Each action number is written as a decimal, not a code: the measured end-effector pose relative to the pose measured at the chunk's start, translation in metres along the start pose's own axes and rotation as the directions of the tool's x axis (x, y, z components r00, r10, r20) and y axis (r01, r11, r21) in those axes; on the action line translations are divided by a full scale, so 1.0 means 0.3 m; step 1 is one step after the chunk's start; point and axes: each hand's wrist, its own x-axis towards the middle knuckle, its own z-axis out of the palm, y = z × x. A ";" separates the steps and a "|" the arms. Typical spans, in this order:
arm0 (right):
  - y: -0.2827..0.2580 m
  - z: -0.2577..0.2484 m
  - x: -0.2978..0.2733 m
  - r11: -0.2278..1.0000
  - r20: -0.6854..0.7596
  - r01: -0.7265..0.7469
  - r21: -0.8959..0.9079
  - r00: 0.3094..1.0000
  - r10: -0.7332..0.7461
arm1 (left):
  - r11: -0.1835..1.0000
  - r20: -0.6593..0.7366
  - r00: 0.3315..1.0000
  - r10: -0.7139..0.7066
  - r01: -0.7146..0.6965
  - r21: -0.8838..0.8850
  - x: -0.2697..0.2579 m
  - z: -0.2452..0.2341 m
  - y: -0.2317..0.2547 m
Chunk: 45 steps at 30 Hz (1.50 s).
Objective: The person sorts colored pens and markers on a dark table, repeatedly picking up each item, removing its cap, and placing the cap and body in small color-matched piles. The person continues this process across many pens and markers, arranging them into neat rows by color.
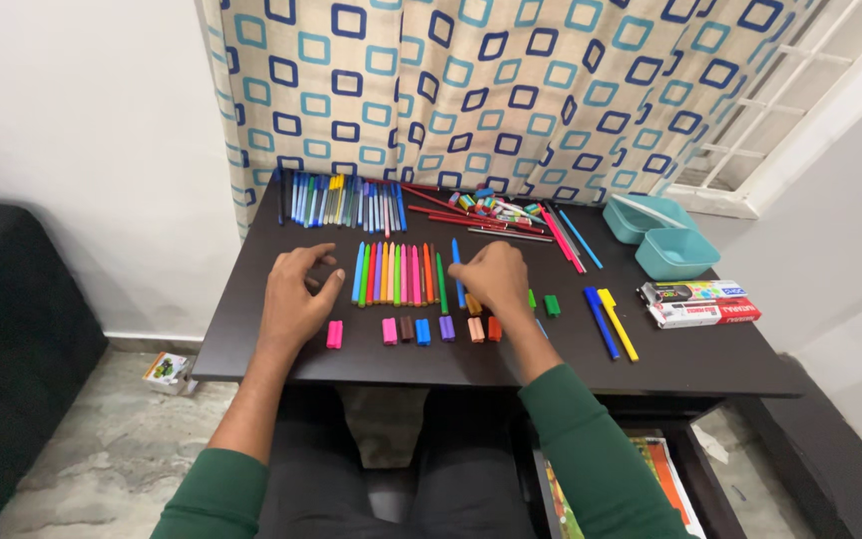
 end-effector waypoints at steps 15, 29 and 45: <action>0.225 -0.104 -0.110 0.567 0.087 -0.011 0.823 0.990 -0.108 | 0.998 0.027 0.999 0.047 -0.046 -0.038 0.002 -0.009 0.031; 0.362 -0.015 -0.219 0.551 -0.290 0.326 0.768 0.945 -0.154 | 0.943 0.374 0.873 0.313 -0.334 -0.010 0.016 0.037 0.232; 0.360 -0.007 -0.242 0.575 -0.345 0.350 0.740 0.931 -0.121 | 0.910 0.661 0.720 0.209 -0.391 0.138 0.007 0.139 0.271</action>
